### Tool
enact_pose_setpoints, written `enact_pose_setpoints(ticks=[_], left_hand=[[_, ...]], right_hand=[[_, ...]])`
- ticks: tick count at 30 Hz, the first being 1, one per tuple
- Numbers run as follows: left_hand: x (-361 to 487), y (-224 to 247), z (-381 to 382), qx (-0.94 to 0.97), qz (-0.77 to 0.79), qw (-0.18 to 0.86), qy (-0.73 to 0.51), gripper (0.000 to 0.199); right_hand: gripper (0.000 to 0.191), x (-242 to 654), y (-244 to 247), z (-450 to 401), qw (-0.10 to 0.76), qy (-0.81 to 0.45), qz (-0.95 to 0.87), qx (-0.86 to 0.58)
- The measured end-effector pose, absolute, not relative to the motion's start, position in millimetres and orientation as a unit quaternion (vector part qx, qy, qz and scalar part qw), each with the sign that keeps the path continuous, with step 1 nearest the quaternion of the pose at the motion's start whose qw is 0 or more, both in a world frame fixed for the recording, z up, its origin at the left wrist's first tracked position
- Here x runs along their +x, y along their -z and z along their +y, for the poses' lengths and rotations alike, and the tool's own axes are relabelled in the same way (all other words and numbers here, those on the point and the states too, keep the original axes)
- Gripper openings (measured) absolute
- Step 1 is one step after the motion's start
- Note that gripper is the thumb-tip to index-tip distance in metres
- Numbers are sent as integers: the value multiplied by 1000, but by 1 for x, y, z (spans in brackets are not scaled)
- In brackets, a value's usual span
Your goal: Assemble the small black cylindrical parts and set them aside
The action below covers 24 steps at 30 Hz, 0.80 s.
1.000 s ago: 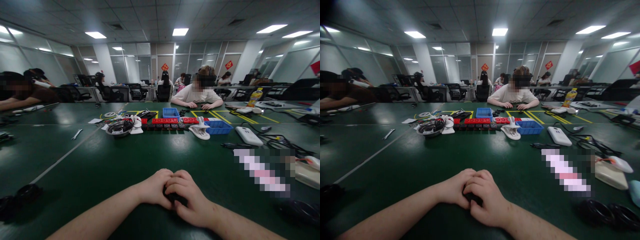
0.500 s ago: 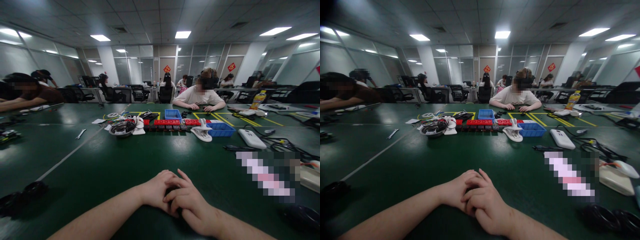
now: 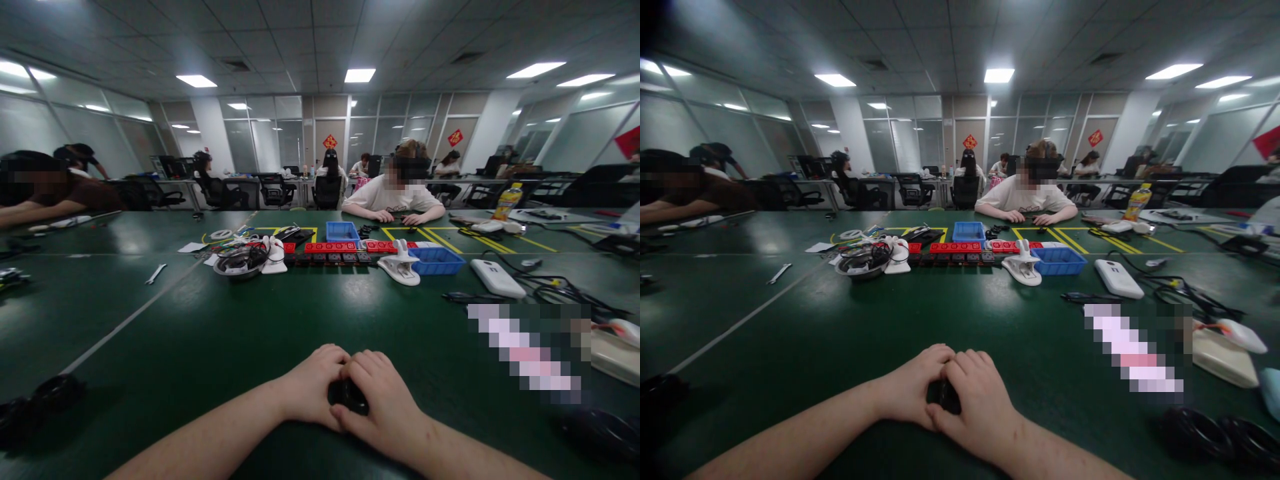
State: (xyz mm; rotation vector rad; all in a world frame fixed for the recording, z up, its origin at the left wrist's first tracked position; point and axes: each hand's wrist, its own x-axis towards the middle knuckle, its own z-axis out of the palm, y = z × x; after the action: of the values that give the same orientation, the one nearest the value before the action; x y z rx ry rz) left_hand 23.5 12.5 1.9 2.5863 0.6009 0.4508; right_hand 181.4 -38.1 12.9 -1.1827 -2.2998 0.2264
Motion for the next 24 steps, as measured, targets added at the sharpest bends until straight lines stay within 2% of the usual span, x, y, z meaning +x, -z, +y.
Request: enact_pose_setpoints(ticks=[4, 8, 11, 15, 20, 24], left_hand=[[23, -5, 11, 935, 222, 218, -169, 46], [23, -6, 9, 929, 238, 228, -169, 44], [22, -2, 13, 900, 332, 189, -210, 39], [18, 1, 24, 821, 485, 145, -264, 30], [16, -2, 29, 798, 498, 157, -301, 36], [18, -4, 24, 816, 478, 152, -286, 36]], right_hand=[[17, 187, -12, -37, 329, -114, -862, -368], [26, 194, -10, -37, 430, -137, -837, -309], [28, 197, -3, -32, 491, -127, -782, -363], [16, 196, 8, -19, 561, -147, -681, -447], [22, 197, 6, -11, 540, -186, -664, -483], [13, 200, 5, -10, 523, -189, -666, -497]])
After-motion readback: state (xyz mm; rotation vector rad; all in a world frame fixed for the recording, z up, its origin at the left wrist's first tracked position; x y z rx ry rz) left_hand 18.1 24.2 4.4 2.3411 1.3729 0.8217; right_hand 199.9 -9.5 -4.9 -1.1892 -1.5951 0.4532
